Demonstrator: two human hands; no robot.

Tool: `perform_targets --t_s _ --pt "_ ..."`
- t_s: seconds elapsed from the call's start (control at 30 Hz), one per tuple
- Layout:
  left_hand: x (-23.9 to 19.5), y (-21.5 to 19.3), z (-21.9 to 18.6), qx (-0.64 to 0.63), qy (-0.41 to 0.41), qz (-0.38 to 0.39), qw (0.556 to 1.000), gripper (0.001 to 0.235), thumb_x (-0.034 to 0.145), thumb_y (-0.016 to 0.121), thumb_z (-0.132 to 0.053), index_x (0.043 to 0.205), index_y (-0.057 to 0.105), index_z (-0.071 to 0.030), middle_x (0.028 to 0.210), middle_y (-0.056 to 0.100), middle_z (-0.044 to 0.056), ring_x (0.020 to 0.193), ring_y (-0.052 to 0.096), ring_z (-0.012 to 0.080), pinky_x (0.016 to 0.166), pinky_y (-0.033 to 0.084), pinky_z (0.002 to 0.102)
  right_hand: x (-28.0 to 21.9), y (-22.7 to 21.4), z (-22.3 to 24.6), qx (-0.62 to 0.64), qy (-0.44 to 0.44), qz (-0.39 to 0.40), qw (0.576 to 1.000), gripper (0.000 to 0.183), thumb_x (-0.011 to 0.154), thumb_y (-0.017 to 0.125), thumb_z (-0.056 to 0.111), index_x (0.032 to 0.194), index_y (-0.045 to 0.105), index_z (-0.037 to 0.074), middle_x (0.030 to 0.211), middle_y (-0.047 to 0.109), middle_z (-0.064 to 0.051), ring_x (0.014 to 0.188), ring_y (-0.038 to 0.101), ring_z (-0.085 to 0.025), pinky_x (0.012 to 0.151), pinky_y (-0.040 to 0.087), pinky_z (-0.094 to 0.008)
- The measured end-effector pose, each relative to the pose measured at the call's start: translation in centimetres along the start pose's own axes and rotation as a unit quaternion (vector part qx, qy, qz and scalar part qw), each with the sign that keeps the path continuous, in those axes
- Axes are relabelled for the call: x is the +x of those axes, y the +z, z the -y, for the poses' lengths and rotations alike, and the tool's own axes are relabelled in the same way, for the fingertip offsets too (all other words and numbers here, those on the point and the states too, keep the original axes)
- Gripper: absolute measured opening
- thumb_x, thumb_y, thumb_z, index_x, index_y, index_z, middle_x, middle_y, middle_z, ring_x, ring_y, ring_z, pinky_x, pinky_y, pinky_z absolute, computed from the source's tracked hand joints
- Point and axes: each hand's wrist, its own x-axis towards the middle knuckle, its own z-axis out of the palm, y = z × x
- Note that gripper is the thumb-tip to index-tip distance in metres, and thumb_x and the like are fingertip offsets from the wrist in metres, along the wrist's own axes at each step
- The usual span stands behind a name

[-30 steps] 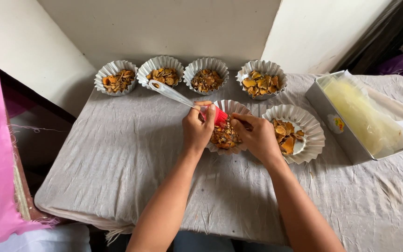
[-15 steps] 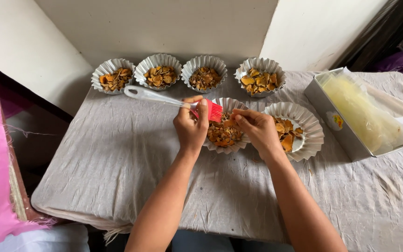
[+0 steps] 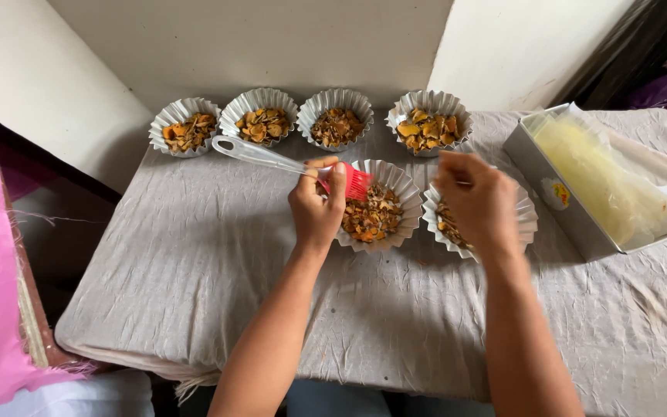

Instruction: Packaging dried herbal tea ingredients from foil cups into small plastic bags and cleaning the cups with a brush.

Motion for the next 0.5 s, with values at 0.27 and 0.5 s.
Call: perform_targets --t_s 0.27,0.5 --pt "0.7 0.4 1.5 0.057 0.031 -0.013 0.998 0.024 0.100 0.064 -0.033 0.109 0.071 -0.012 0.091 0.074 0.016 0.086 0.074 0.0366 0.073 0.062 0.045 0.7 -0.4 -5.0 -0.354 0.000 0.002 0.935 0.032 0.094 0.071 0.028 0.122 0.076 0.015 0.092 0.075 -0.019 0.092 0.071 -0.043 0.084 0.056 -0.055" --pt "1.0 0.5 3.0 0.120 0.034 0.006 0.992 0.024 0.098 0.065 -0.035 0.110 0.071 -0.014 0.095 0.075 0.016 0.093 0.073 0.0390 0.076 0.060 0.049 -0.9 6.6 -4.1 -0.287 -0.099 0.145 0.942 0.034 0.091 0.067 0.023 0.124 0.071 0.016 0.105 0.073 -0.018 0.094 0.072 -0.043 0.076 0.059 -0.054"
